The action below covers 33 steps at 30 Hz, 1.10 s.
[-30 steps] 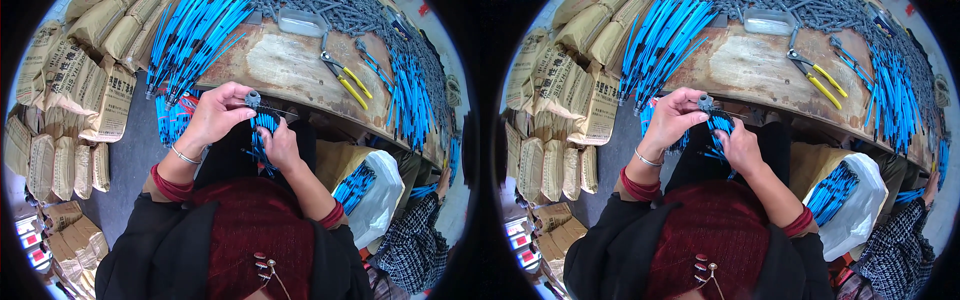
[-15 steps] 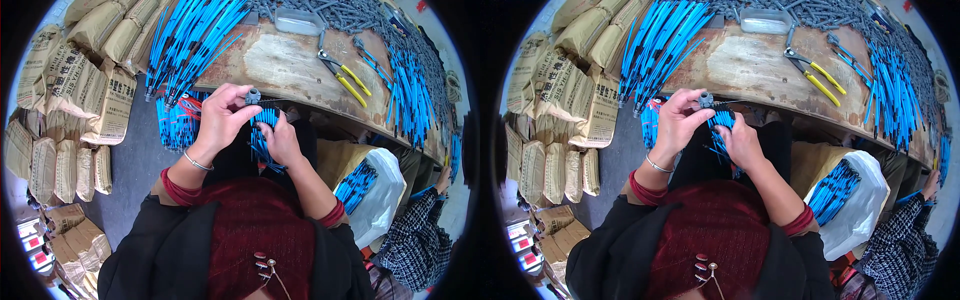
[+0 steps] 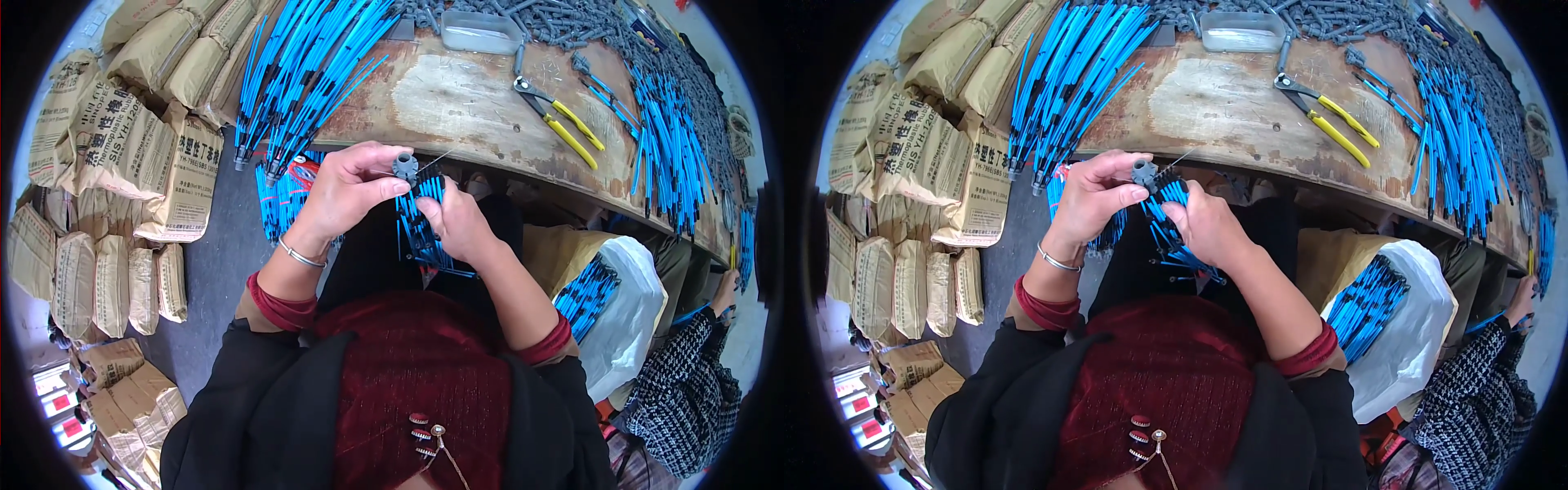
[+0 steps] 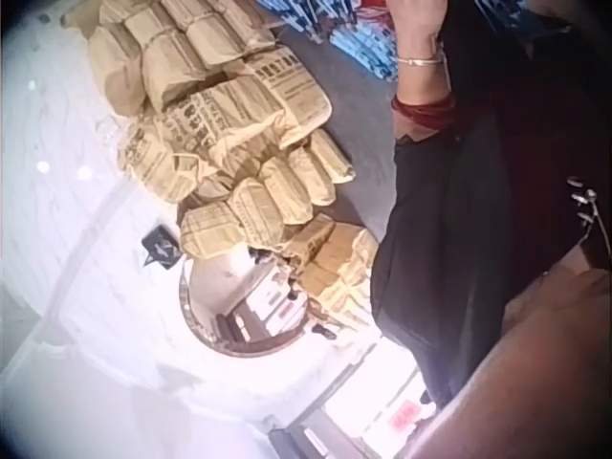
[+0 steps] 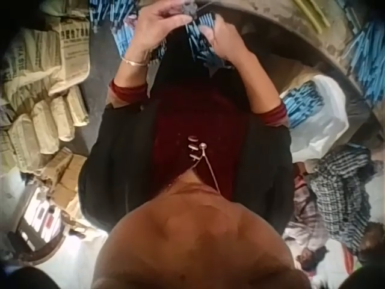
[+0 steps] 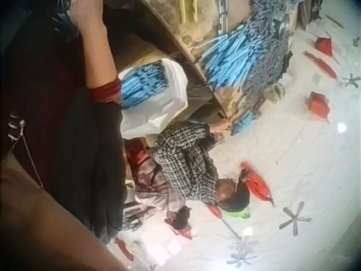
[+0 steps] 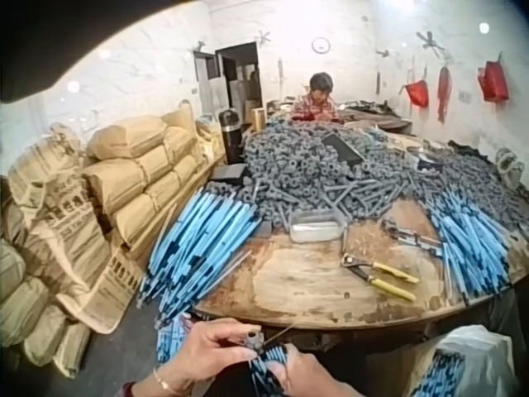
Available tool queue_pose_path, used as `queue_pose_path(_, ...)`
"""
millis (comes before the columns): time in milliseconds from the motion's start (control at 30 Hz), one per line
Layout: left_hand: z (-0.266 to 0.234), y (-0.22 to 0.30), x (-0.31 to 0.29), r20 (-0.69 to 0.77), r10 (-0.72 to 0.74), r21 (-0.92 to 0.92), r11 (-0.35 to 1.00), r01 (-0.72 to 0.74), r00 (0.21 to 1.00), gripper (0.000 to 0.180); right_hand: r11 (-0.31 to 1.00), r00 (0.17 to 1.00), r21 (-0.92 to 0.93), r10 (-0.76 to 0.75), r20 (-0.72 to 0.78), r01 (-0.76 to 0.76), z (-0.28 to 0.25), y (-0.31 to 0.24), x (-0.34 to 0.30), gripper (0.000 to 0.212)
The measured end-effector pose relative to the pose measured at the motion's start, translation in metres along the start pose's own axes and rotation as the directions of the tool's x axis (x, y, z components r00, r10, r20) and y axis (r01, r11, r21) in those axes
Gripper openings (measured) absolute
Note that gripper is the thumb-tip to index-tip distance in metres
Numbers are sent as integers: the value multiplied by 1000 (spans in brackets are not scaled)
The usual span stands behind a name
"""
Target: The person assembles small blue brush components by hand at a factory workstation, joining plastic parts and wire elements.
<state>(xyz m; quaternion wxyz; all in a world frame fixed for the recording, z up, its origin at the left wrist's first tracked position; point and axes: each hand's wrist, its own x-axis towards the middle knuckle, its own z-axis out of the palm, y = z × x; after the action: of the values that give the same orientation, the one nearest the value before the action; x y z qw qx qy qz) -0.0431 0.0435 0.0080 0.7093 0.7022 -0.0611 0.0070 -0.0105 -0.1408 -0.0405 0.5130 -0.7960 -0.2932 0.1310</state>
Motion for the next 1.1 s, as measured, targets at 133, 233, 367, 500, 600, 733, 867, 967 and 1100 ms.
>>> queue_pose_path(133,-5,6,-1,30,9,59,998,-11,1000,37,985,994,-145,101,35,-95,-1,-6,1,34)
queue_pose_path(233,-13,6,-2,70,33,124,991,-42,997,38,996,984,56,-72,165,63,-4,6,3,34)
queue_pose_path(367,-22,4,-3,157,66,173,981,-93,985,39,970,955,237,-113,275,46,-9,2,7,34)
queue_pose_path(500,-25,3,-2,250,102,133,981,-139,963,38,969,915,222,-186,359,110,-12,2,8,33)
queue_pose_path(600,-22,4,-2,291,152,122,973,-194,944,40,974,892,197,-182,413,108,-15,4,13,32)
queue_pose_path(733,-21,6,-3,265,57,140,985,-97,962,40,979,924,117,-197,329,167,-10,5,5,31)
queue_pose_path(867,-22,1,-5,254,78,114,987,-110,964,40,983,930,11,-178,320,185,-17,-1,4,32)
queue_pose_path(967,-21,2,-5,284,71,110,988,-106,956,41,984,919,-31,-151,364,174,-20,-5,3,32)
queue_pose_path(1100,-29,8,-1,342,74,222,962,-156,937,41,981,902,-60,-144,406,183,-23,-8,13,32)
